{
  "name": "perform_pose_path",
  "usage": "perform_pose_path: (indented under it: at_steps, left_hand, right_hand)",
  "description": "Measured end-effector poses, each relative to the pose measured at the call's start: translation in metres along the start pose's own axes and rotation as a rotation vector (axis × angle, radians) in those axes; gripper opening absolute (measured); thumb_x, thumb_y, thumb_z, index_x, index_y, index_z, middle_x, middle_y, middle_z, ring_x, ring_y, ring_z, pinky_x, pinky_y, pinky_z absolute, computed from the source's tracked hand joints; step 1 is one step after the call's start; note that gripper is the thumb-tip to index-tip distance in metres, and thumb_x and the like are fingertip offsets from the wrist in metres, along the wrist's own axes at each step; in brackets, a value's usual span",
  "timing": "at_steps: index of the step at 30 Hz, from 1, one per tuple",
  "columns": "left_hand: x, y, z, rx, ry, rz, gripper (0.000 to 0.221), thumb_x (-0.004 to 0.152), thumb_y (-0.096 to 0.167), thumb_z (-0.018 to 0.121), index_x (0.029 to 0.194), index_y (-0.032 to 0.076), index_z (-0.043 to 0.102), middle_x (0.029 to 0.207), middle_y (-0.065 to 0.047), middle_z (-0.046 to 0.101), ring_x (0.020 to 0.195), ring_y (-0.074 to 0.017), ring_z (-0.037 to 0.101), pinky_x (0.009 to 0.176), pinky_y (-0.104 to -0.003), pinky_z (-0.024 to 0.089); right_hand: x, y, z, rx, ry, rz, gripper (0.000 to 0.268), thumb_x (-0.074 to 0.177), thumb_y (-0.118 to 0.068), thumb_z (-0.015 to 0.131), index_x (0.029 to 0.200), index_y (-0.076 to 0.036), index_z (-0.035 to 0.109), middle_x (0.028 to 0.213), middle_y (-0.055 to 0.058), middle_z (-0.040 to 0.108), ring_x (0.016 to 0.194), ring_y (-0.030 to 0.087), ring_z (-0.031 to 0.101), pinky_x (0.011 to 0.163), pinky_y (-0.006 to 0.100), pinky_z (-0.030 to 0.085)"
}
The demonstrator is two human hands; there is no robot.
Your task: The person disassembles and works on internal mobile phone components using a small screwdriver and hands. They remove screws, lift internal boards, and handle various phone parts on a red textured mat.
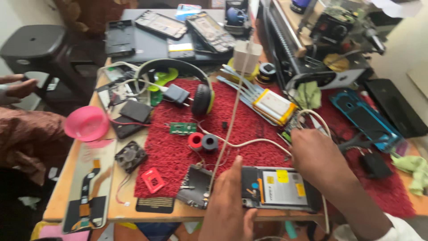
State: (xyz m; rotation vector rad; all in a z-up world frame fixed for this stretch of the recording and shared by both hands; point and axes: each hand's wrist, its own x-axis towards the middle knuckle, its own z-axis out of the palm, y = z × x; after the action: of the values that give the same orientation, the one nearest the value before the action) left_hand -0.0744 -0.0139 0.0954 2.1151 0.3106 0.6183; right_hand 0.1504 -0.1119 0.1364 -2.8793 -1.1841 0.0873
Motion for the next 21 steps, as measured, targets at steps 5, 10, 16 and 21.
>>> perform_pose_path:
  at_steps: [5, 10, 16, 21]
  left_hand:
    - [-0.009, -0.007, 0.006, 0.015, 0.028, 0.027, 0.11, 0.066, -0.001, 0.084, 0.157, -0.009, 0.023, 0.148, -0.033, 0.045, 0.138, -0.0475, 0.044, 0.114, -0.051, 0.035]
    - [-0.028, -0.039, 0.026, 0.118, 0.064, 0.169, 0.1, 0.078, 0.014, 0.082, 0.158, -0.011, 0.026, 0.156, -0.036, 0.038, 0.145, -0.0507, 0.039, 0.12, -0.053, 0.035]
    - [-0.07, -0.082, 0.03, 0.325, 0.234, 0.368, 0.063, 0.099, 0.035, 0.081, 0.146, -0.002, 0.06, 0.144, -0.021, 0.06, 0.133, -0.035, 0.063, 0.118, -0.044, 0.05]
    - [-0.085, -0.076, -0.031, 0.284, 0.46, 0.145, 0.037, 0.085, 0.023, 0.08, 0.117, 0.007, 0.073, 0.111, -0.01, 0.072, 0.105, -0.0283, 0.071, 0.095, -0.041, 0.056]
  right_hand:
    - [0.007, -0.007, -0.009, 0.142, -0.066, 0.132, 0.019, 0.085, -0.017, 0.076, 0.1, -0.005, 0.075, 0.096, 0.02, 0.076, 0.095, 0.037, 0.073, 0.087, 0.048, 0.057]
    - [0.014, 0.008, -0.009, 0.281, 0.029, 0.137, 0.028, 0.088, -0.022, 0.08, 0.113, -0.009, 0.077, 0.099, 0.015, 0.079, 0.087, 0.028, 0.078, 0.083, 0.039, 0.06]
    - [0.015, 0.029, -0.003, 0.906, 0.401, -0.245, 0.031, 0.11, -0.016, 0.054, 0.134, 0.003, 0.049, 0.109, 0.019, 0.073, 0.091, 0.024, 0.071, 0.078, 0.034, 0.056]
    - [-0.008, -0.004, 0.004, 0.901, 0.309, -0.218, 0.025, 0.11, -0.004, 0.045, 0.133, 0.001, 0.036, 0.104, 0.02, 0.072, 0.099, 0.026, 0.077, 0.085, 0.033, 0.061]
